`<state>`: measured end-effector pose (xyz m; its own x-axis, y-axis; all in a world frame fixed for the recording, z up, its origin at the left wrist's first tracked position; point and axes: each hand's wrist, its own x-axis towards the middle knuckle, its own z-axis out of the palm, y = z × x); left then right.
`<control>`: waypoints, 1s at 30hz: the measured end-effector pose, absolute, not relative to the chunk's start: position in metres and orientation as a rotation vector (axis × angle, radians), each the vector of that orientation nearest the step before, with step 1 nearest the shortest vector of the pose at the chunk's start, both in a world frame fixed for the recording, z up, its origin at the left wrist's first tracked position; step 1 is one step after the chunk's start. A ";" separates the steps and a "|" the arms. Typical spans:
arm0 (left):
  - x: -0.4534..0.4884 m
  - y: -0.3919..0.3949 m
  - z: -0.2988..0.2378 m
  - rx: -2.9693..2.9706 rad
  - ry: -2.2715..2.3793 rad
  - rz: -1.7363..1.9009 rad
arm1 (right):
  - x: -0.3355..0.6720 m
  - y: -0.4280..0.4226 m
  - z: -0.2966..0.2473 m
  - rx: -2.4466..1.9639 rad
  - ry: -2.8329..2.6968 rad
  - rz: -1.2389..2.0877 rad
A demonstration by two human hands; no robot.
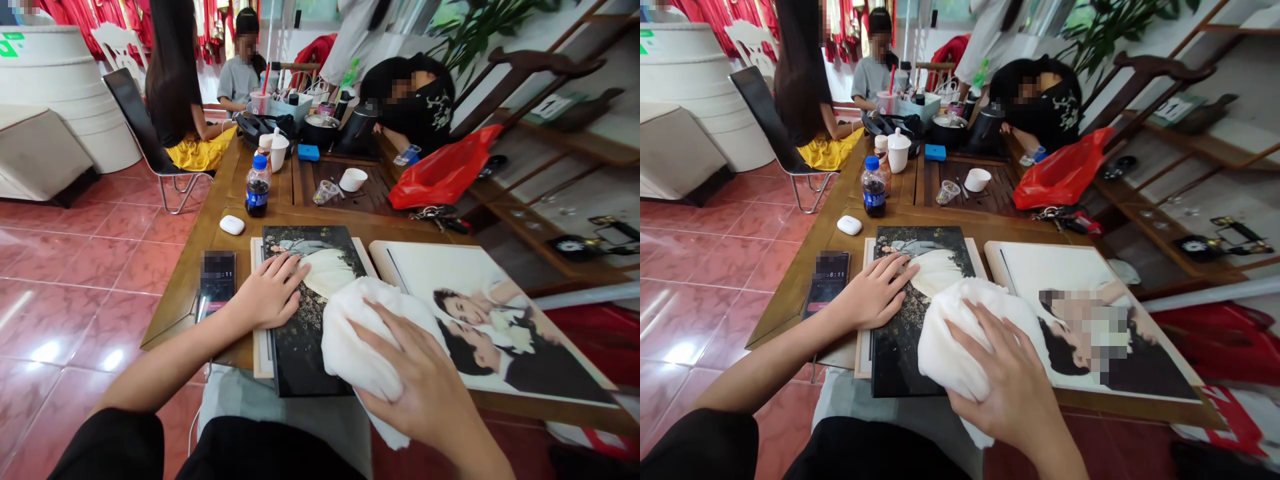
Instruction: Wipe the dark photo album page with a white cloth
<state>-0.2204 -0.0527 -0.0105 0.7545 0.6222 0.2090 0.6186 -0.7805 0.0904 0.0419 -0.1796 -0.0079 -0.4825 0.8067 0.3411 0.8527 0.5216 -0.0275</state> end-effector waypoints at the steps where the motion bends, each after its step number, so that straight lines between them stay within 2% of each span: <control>1: -0.220 -0.053 -0.011 2.924 1.033 0.368 | 0.043 -0.183 -0.008 -1.380 -2.457 -0.210; 16: -0.223 -0.049 -0.015 2.971 1.036 0.366 | -0.033 -0.197 0.001 -1.196 -2.507 -0.030; 30: -0.222 -0.052 -0.013 2.971 1.063 0.341 | 0.032 -0.212 -0.008 -1.487 -2.338 -0.283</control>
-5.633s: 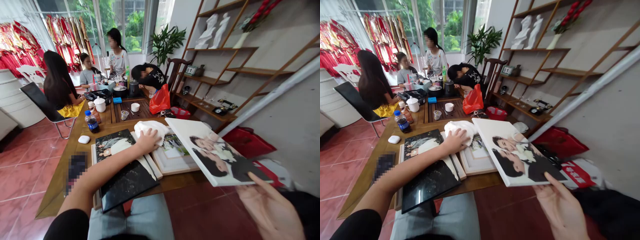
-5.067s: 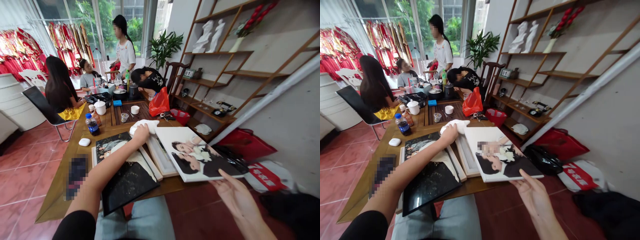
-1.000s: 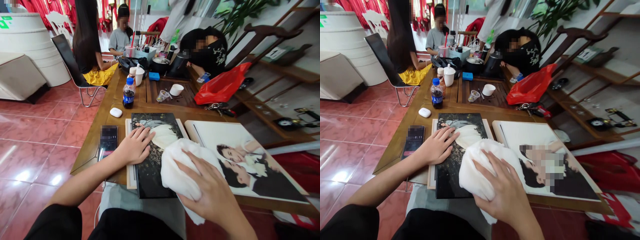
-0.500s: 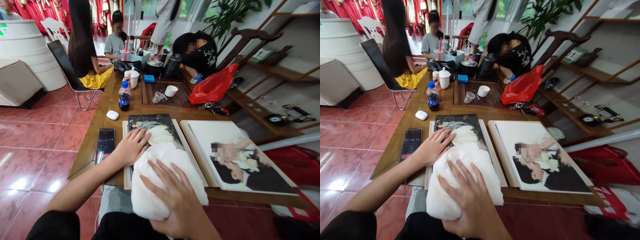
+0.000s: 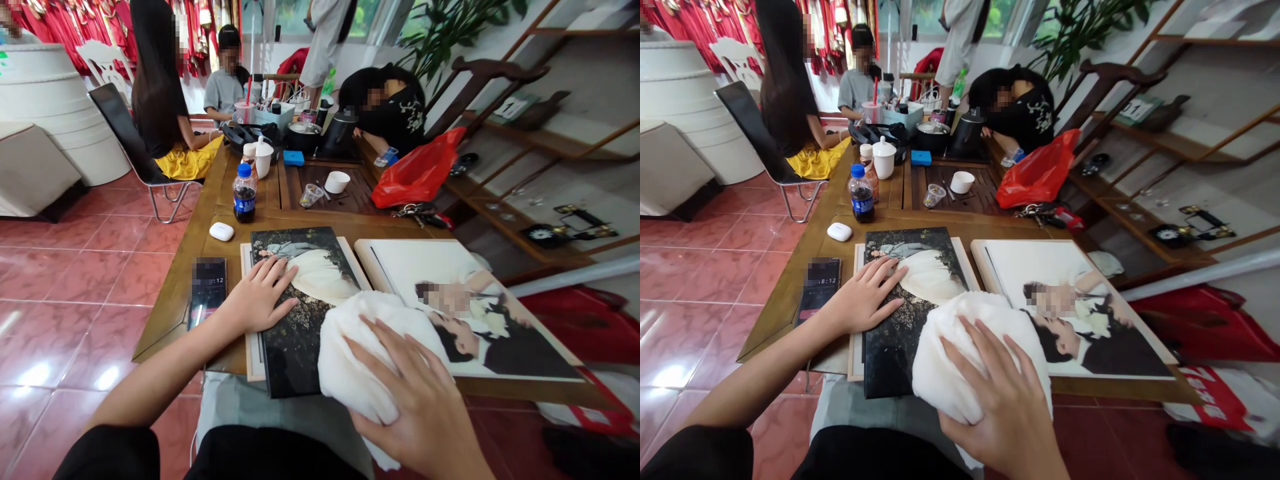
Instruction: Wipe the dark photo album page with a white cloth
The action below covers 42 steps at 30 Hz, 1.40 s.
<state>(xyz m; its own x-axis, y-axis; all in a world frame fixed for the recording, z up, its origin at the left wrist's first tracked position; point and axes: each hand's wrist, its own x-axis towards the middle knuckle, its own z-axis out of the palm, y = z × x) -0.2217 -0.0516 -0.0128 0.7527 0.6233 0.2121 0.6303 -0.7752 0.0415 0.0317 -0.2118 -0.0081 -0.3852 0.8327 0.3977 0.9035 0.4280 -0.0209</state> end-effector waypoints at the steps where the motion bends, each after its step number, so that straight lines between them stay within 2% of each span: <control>1: -0.221 -0.052 -0.012 -2.902 -1.045 -0.321 | 0.028 -0.211 -0.007 -1.480 -2.337 -0.266; 13: -0.219 -0.053 -0.010 -2.842 -1.037 -0.257 | -0.041 -0.196 0.002 -1.304 -2.329 -0.075; 27: -0.219 -0.055 -0.009 -2.874 -1.127 -0.282 | 0.012 -0.196 -0.011 -1.531 -2.255 -0.366; 34: -0.217 -0.057 -0.014 -2.846 -1.302 -0.261 | -0.001 -0.194 -0.005 -1.415 -2.349 -0.246; 42: -0.216 -0.055 -0.016 -2.837 -1.290 -0.254 | -0.026 -0.190 0.003 -1.253 -2.356 -0.112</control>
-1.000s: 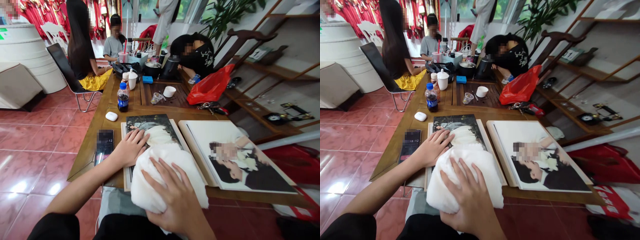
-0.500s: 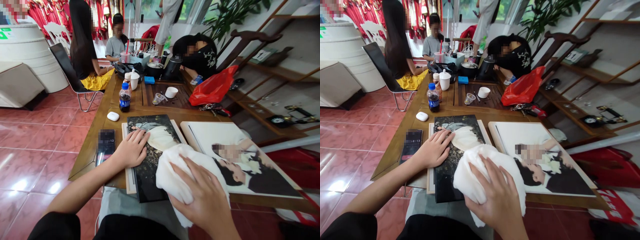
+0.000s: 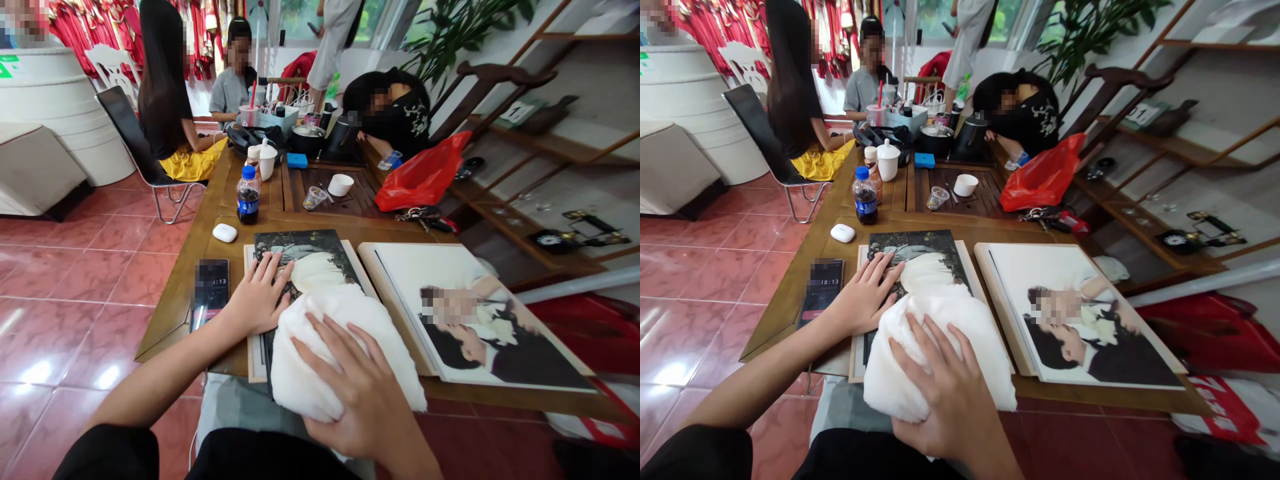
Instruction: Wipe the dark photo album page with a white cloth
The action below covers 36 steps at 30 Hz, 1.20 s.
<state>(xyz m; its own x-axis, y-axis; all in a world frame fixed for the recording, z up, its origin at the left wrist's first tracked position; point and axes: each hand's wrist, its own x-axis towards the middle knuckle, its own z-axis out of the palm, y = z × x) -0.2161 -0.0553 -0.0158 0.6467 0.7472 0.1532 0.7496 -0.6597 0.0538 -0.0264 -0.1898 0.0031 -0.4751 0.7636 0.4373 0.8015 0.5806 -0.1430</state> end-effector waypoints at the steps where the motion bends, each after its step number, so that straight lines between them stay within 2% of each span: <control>1: -0.216 -0.055 -0.016 -2.836 -1.283 -0.256 | -0.026 -0.190 0.003 -1.251 -2.352 -0.116; 11: -0.220 -0.057 -0.013 -2.842 -1.295 -0.234 | 0.017 -0.194 -0.008 -1.384 -2.336 -0.345; 17: -0.218 -0.056 -0.014 -2.818 -1.275 -0.247 | 0.016 -0.192 -0.004 -1.369 -2.360 -0.353; 29: -0.217 -0.053 -0.014 -2.827 -1.252 -0.222 | -0.030 -0.191 0.003 -1.231 -2.352 -0.118; 36: -0.219 -0.055 -0.014 -2.835 -1.271 -0.235 | 0.017 -0.194 -0.007 -1.373 -2.339 -0.290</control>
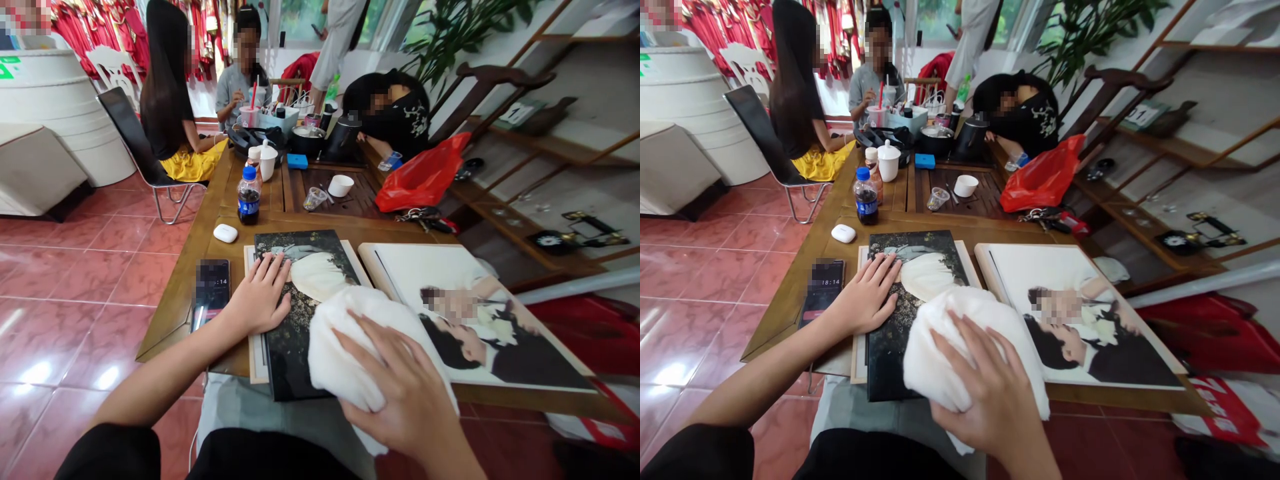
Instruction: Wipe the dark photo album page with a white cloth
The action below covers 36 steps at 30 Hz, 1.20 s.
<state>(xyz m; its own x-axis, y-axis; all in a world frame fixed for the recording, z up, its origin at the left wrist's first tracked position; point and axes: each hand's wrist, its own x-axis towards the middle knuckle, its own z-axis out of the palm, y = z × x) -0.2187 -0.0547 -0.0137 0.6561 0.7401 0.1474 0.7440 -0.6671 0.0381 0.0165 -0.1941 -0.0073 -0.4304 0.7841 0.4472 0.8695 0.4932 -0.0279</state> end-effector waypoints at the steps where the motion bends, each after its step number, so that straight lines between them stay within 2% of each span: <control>1: -0.219 -0.055 -0.014 -2.837 -1.273 -0.242 | 0.022 -0.195 -0.008 -1.410 -2.299 -0.299; 8: -0.218 -0.055 -0.011 -2.842 -1.299 -0.219 | 0.018 -0.193 -0.003 -1.415 -2.326 -0.350; 17: -0.217 -0.053 -0.014 -2.840 -1.262 -0.245 | -0.034 -0.193 0.002 -1.268 -2.351 -0.127; 29: -0.218 -0.056 -0.012 -2.852 -1.311 -0.206 | 0.024 -0.201 -0.008 -1.421 -2.264 -0.368; 36: -0.216 -0.055 -0.011 -2.848 -1.297 -0.226 | 0.008 -0.197 -0.003 -1.405 -2.331 -0.311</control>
